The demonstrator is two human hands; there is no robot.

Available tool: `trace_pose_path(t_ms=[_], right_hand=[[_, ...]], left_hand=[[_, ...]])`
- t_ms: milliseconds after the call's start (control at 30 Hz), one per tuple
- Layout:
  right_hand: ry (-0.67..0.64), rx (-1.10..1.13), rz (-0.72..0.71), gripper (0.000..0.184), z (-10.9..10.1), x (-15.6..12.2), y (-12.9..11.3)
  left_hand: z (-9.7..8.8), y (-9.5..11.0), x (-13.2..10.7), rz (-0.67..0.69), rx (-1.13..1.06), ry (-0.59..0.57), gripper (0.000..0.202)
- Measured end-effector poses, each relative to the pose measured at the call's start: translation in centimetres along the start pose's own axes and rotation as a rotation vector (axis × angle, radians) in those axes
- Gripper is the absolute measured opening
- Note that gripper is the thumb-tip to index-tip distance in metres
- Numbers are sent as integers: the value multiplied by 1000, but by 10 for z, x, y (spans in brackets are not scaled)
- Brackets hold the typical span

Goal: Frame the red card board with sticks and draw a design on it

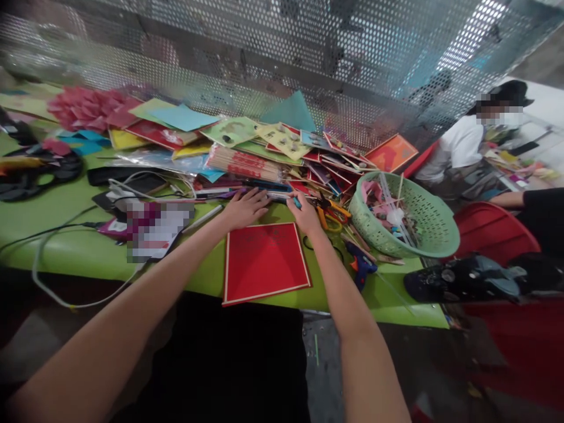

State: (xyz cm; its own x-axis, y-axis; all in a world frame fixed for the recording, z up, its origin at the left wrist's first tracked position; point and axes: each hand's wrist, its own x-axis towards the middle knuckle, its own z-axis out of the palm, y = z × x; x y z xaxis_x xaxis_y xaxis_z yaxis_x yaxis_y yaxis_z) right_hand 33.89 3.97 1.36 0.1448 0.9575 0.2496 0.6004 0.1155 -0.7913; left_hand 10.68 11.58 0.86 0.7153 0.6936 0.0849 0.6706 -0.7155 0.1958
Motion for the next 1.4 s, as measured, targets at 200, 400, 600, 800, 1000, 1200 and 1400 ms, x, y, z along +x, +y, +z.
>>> trace_pose_path(t_ms=[200,400,600,800,1000,1200,1400], right_hand=[[22,9,-50,39,-10,-23,-17],[94,191,-102,37,-19,-41,-36],[121,183,-100,37,-21,-43,-41],[66,42,-112,38,-24,-49,-44],[47,-2,-87,42,-28,-51,-49],[36,-5,-100,42,-30,-52,-51],[41,-10,-119,42,-33,-54,-56]], left_hand=[[-5,-2,-7,27,-11,61,53],[-29,-10,-40,10,-114,255,36],[-30,-7,-33,16,-21,123,20],[-31,3,-15,59,56,56,16],[-35,4,-22,80,75,42,19],[-36,12,-13,84,80,53,15],[-75,0,-64,24,-206,192,22]])
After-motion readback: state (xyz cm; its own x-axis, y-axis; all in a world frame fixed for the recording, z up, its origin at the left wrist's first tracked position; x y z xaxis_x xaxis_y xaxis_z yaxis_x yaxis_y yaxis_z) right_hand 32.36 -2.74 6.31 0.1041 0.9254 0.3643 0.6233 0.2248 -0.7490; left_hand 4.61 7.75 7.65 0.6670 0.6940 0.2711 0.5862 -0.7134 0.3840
